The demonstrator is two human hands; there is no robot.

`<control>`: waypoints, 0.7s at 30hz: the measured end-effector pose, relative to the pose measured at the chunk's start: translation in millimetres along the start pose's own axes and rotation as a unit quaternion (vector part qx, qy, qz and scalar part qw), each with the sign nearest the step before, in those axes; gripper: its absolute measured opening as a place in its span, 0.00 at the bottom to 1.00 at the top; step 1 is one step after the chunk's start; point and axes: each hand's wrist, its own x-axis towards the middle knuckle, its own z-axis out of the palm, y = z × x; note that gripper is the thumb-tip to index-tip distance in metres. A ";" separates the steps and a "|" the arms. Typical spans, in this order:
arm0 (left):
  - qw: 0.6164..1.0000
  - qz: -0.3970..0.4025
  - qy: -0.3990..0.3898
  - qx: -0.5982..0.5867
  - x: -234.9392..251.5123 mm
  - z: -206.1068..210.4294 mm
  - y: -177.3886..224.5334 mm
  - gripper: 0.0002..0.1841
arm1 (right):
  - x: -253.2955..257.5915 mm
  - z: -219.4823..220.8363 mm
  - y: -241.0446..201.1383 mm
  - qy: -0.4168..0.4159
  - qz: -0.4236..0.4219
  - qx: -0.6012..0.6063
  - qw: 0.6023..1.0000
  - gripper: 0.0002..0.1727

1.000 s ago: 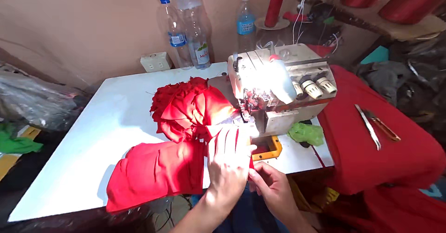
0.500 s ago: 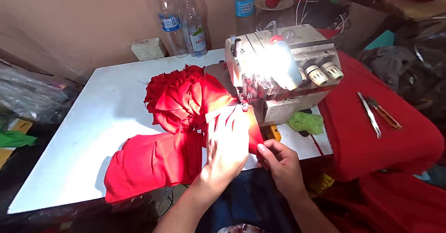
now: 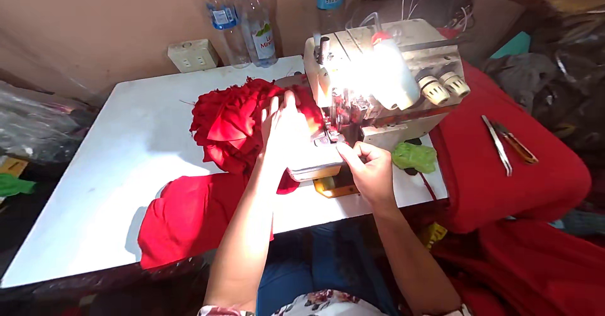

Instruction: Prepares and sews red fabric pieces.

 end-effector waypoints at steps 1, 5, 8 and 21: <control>1.000 -0.018 -0.001 -0.009 3.6 -1.3 0.6 0.18 | -0.3 0.4 0.1 0.004 -0.001 -0.005 1.000 0.27; 0.998 -0.053 0.010 -0.017 12.5 -4.9 1.9 0.21 | -0.6 1.7 3.1 0.013 -0.007 -0.011 1.000 0.27; 0.996 -0.079 0.022 -0.029 20.7 -3.2 0.2 0.23 | -0.3 -1.1 6.0 0.000 -0.006 0.002 1.000 0.26; 0.990 -0.027 0.098 -0.099 -129.6 -62.3 -84.1 0.21 | -34.8 6.6 -15.3 0.026 -0.112 -0.044 0.992 0.15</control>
